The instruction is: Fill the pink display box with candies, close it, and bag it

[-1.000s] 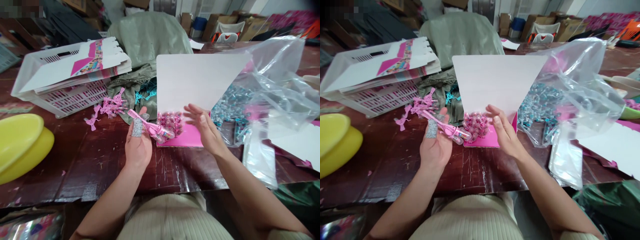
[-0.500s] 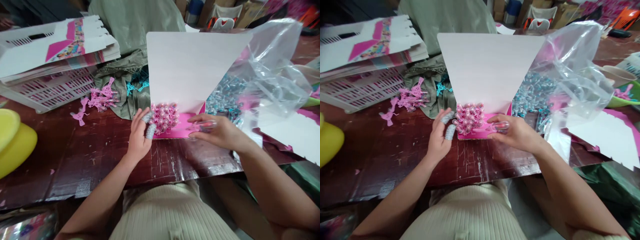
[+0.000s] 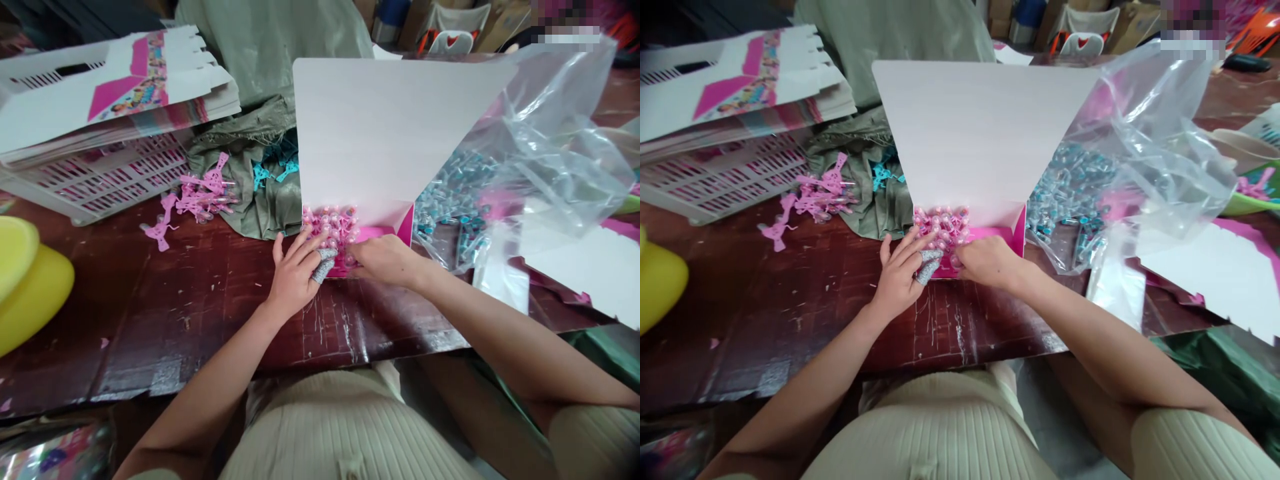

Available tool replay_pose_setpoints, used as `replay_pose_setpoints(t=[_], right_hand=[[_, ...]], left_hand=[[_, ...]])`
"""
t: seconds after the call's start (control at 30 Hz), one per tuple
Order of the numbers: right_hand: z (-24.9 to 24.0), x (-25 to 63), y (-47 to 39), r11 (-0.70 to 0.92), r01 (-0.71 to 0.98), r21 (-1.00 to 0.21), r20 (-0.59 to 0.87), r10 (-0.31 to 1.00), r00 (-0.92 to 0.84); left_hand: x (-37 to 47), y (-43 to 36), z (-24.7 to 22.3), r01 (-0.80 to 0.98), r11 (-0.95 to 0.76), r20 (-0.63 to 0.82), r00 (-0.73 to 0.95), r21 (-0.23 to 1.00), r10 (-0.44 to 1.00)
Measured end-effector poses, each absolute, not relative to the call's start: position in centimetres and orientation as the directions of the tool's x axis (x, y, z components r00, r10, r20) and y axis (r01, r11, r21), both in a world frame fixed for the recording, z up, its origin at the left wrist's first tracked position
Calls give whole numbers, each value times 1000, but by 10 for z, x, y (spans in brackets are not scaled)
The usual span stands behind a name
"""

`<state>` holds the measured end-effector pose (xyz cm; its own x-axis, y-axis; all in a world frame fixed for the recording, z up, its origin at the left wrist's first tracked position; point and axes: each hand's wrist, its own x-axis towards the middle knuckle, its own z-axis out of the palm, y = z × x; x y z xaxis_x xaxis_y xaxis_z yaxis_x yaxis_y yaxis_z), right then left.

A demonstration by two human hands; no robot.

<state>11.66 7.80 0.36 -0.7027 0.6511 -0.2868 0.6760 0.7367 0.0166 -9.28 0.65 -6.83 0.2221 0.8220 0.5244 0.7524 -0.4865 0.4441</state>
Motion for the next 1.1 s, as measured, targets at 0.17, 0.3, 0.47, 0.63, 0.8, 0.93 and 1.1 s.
replay_pose_setpoints(t=[0.17,0.3,0.47,0.63,0.8,0.93,1.1], right_hand=[[0,116,65,629,776,46,-92,776,-624],[-10,119,62,653,757,-18,44,757,-652],[-25,111,64,681,732,-11,29,732,-681],[-31,126,60,621,755,-211,296,777,-556],[-66,124,79,319,556,-768,322,942,-95],[-92,107,85,157,407,-900,105,984,-147],[-83,97,83,232,583,-779,184,973,-142]], left_hand=[[-98,15,-83,400,-358,446,-150,843,882],[-89,30,-105,31,-216,217,-245,976,945],[-76,36,-115,-61,-178,158,-237,982,959],[-84,33,-113,-67,-171,148,-264,983,953],[-75,34,-113,-91,-130,102,-262,987,960],[-68,28,-112,-104,-59,30,-264,993,964],[-66,26,-116,-118,-47,9,-303,992,953]])
